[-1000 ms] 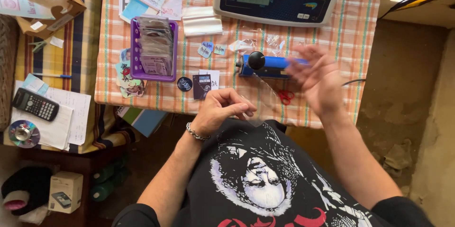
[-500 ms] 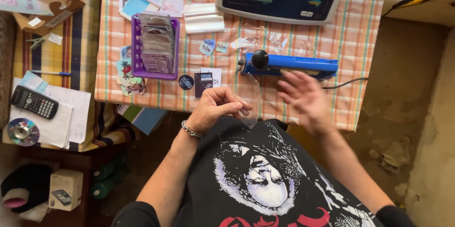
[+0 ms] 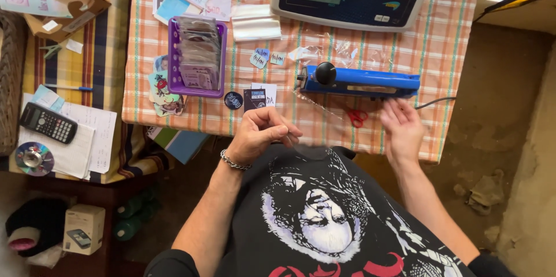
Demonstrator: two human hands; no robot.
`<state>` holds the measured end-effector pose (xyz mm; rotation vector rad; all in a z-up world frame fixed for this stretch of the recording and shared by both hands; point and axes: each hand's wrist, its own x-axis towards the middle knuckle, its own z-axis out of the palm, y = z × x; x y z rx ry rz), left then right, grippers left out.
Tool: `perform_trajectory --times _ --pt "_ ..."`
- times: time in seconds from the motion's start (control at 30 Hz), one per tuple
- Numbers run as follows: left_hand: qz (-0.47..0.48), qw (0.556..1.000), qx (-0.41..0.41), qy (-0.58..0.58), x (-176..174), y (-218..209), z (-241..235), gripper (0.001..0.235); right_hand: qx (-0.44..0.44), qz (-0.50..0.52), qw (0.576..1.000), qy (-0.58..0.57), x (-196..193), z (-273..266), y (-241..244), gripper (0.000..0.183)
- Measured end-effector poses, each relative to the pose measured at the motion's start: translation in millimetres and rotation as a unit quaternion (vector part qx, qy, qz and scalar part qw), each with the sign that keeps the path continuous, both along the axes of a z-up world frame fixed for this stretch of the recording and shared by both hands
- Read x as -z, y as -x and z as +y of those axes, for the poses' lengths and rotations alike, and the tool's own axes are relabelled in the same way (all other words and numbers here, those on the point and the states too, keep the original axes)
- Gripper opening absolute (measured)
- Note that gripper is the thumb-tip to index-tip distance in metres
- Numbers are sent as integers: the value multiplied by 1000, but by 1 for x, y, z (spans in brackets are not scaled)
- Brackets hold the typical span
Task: Package small printed cards into plastic bags and seal them using a manual heat sealer on a workbench.
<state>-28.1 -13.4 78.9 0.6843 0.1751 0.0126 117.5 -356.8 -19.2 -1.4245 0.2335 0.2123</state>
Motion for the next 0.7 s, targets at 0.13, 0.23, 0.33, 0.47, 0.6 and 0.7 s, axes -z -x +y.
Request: perform_trajectory --times 0.13,0.23,0.33,0.47,0.6,0.7 --pt "-3 1000 -2 -2 0 -4 2 17 63 63 985 148 -35 -3 24 24" --pt "-7 1000 12 -11 -2 -9 2 17 26 102 990 97 -56 8 26 23" --pt "-10 999 31 -9 -4 -16 -1 18 -212 42 973 -79 -100 48 24 73" --pt "-2 998 52 -27 -10 -20 -3 18 -324 21 945 -30 -152 94 24 47" --pt "-2 996 59 -65 -14 -18 -2 16 -306 28 946 106 -167 79 12 4" --pt "2 998 35 -59 -6 -12 2 17 -193 58 970 139 -120 24 7 7"
